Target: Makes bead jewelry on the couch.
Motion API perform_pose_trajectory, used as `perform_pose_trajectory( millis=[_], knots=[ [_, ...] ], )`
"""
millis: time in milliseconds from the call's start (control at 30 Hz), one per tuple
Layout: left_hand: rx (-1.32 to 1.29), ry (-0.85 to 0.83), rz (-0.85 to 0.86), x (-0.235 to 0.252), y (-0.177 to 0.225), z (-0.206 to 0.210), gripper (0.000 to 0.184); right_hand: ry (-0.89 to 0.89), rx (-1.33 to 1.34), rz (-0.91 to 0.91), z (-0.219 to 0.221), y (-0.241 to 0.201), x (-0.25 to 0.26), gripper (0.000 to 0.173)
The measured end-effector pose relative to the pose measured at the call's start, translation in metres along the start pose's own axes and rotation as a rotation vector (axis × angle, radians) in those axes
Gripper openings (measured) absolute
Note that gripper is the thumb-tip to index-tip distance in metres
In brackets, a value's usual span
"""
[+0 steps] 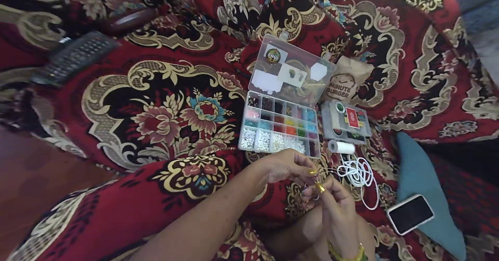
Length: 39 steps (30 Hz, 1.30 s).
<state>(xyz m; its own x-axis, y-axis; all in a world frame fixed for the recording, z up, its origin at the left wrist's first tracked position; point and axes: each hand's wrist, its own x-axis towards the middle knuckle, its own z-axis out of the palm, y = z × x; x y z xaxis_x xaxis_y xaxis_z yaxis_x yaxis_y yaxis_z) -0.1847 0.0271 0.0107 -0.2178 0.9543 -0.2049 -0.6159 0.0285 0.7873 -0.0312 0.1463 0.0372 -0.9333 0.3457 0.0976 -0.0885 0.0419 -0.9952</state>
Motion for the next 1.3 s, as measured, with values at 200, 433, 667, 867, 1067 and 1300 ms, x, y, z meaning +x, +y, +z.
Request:
perform_pose_trajectory(
  millis=[200, 433, 667, 867, 1067, 1300],
  knots=[
    [0.026, -0.02, 0.011, 0.0006, -0.0008, -0.0017, 0.012, -0.013, -0.026, 0.005, -0.0009, -0.0009, 0.0007, 0.016],
    [0.033, -0.029, 0.02, 0.0, -0.0004, -0.0017, 0.014, -0.001, -0.036, 0.025, -0.0003, -0.0016, 0.001, 0.017],
    [0.044, -0.033, 0.025, 0.0006, -0.0012, -0.0028, 0.012, 0.006, -0.042, 0.042, 0.0005, -0.0023, 0.0017, 0.018],
    [0.066, -0.036, 0.034, 0.0011, -0.0024, -0.0035, 0.012, 0.001, -0.042, 0.042, -0.0001, -0.0002, 0.0001, 0.017],
    [0.117, -0.051, 0.058, 0.0013, -0.0034, -0.0042, 0.009, 0.005, -0.044, 0.057, 0.0001, 0.0014, -0.0002, 0.018],
    [0.078, -0.076, 0.045, 0.0016, -0.0029, -0.0041, 0.012, -0.015, -0.023, 0.028, -0.0006, 0.0029, -0.0007, 0.013]
  ],
)
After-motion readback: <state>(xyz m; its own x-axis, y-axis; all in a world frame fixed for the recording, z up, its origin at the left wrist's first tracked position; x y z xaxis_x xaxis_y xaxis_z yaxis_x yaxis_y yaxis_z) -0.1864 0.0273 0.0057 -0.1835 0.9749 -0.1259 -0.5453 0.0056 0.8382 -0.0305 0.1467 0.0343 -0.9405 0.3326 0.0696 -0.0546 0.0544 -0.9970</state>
